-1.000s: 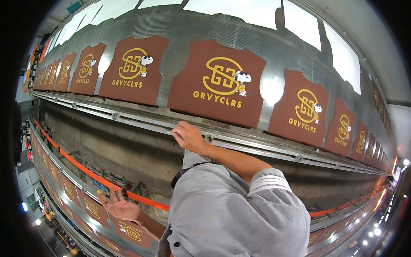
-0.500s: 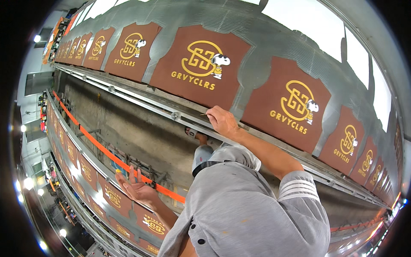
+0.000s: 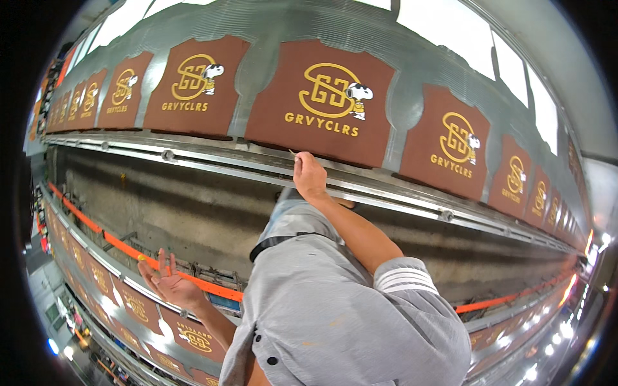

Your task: The person uses a small pointed tool to carefully remove excess yellow ink from the surface of a brown t-shirt lying on a conveyor belt. The shirt features a yellow logo and a cartoon character. The person works methodically along the edges of the printed design to clean up imperfections.

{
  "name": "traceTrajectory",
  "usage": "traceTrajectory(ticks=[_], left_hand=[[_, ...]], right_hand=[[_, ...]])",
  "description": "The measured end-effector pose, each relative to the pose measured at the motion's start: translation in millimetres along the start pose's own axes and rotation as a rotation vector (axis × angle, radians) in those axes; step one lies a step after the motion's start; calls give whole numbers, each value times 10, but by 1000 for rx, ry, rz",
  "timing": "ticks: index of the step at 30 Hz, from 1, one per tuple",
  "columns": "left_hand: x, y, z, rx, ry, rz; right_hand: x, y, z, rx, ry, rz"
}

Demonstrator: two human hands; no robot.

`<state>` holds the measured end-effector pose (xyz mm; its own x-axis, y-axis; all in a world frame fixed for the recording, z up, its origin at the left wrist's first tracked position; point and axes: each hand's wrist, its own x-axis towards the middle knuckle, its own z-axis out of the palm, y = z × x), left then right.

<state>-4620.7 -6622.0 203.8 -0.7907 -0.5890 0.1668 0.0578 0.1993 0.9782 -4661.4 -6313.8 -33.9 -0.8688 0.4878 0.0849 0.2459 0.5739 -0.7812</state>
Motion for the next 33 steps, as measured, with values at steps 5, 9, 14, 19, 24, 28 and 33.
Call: traceTrajectory(ticks=[5, 9, 14, 19, 24, 28, 33], left_hand=[[506, -1, -24, 3, 28, 2], [930, -220, -27, -80, 41, -59], [1573, -413, 0, -115, -9, 13], [2395, -628, -120, -140, 7, 29], [3350, -759, -260, -84, -35, 30], [4045, -806, -335, -74, -26, 45], [4711, -961, -420, -86, -19, 46]], right_hand=[[28, -112, 23, -198, 0, 74], [25, -109, 61, -326, -14, 158], [-3, -15, 119, -377, 35, 277], [6, -69, 148, -515, 83, 281], [-19, -89, 100, -662, 40, 443], [111, -187, 164, -712, 16, 518], [898, -508, 1068, -637, 305, 243]])
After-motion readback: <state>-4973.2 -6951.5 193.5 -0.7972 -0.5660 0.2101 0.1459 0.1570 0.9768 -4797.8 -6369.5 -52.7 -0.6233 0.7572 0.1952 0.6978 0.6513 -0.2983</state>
